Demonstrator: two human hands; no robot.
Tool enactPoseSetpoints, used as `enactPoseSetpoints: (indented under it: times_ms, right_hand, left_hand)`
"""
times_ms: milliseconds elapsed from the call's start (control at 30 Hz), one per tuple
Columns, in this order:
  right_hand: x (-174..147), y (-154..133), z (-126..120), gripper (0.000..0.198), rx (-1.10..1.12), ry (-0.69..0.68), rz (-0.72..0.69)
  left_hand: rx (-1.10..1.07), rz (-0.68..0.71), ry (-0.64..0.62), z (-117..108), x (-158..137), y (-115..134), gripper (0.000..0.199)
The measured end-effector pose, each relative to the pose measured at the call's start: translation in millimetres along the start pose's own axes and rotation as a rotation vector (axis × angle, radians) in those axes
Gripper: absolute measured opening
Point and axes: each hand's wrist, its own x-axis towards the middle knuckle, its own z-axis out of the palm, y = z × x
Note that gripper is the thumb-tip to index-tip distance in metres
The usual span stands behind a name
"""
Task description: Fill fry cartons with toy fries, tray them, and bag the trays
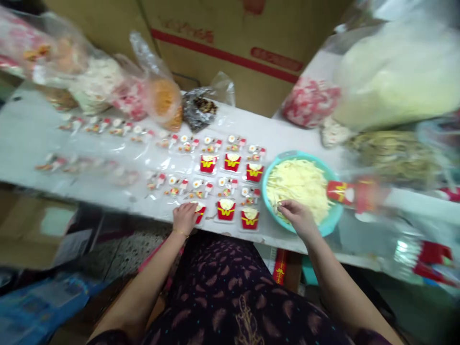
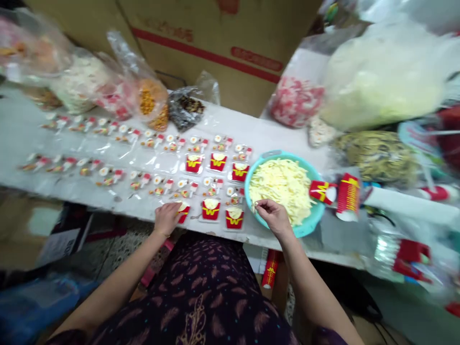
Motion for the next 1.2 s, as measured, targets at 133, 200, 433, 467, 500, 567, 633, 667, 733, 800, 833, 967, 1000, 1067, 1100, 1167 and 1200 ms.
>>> enactPoseSetpoints:
  times_ms: [133,200,433,467,500,567,633,667,733,800,833,967,1000,1067,1100,1167,1200]
  right_hand:
    - [0.3,22.2,-57.7,0.021,-0.321,0.291,-0.151]
    - [1.6,35.5,-81.3,0.025,-0.415,0.405,-0.176]
    - [30.2,80.2,-146.8,0.031,-0.751,0.712,0.199]
    - [36.7,81.7,-152.7,0.029,-0.767,0.686,0.245]
    - [42.1,80.5,-156.8,0.027,-0.769,0.661,0.268]
    - [46.3,69.7,-157.1,0.021,-0.753,0.637,0.234]
    - [39.0,49.1,-144.0,0.02,-0.73,0.612,0.111]
    - [31.2,36.7,-132.0,0.02,-0.723,0.566,0.021]
    - [10.6,12.8,-99.5,0.018,-0.701,0.319,-0.168]
    - [-10.4,-3.8,-64.1,0.016,-0.659,0.083,-0.281]
    - [-18.8,-7.9,-49.1,0.016,-0.647,0.04,-0.283]
    - [-30.1,0.0,-30.0,0.018,-0.55,0.012,-0.302]
    - [-27.2,5.2,-34.6,0.015,-0.528,0.049,-0.316]
    - [-15.9,15.4,-47.4,0.025,-0.555,0.159,-0.318]
    - [-8.2,19.7,-53.2,0.036,-0.608,0.202,-0.297]
    - [8.4,26.3,-60.0,0.044,-0.747,0.187,-0.253]
    - [16.4,28.8,-61.1,0.04,-0.804,0.144,-0.246]
  left_hand:
    - [0.076,0.059,0.108,-2.7,17.3,15.4,0.034]
    - [0.066,0.156,0.156,-3.6,30.2,34.4,0.033]
    - [-0.04,0.443,0.229,-3.3,61.0,132.5,0.025]
    - [-0.058,0.473,0.226,-3.7,63.1,146.7,0.025]
    - [-0.078,0.504,0.218,-4.4,64.9,160.7,0.024]
    - [-0.122,0.574,0.183,-7.4,67.5,188.6,0.028]
    - [-0.16,0.654,0.135,-11.3,69.0,216.1,0.039]
    - [-0.171,0.688,0.114,-12.7,69.3,229.1,0.048]
    - [-0.172,0.732,0.07,-12.8,68.9,251.3,0.067]
    - [-0.184,0.752,0.0,-8.1,67.3,264.4,0.079]
    - [-0.204,0.76,-0.044,-4.1,66.3,266.6,0.081]
    - [-0.319,0.714,-0.174,11.3,63.6,252.4,0.079]
    - [-0.334,0.671,-0.17,12.6,63.8,246.1,0.078]
    - [-0.347,0.585,-0.134,11.1,65.8,234.5,0.078]
    - [-0.351,0.553,-0.112,8.6,67.3,230.0,0.078]
    - [-0.357,0.52,-0.081,2.2,70.8,223.7,0.077]
    - [-0.357,0.513,-0.07,-1.0,72.6,221.8,0.077]
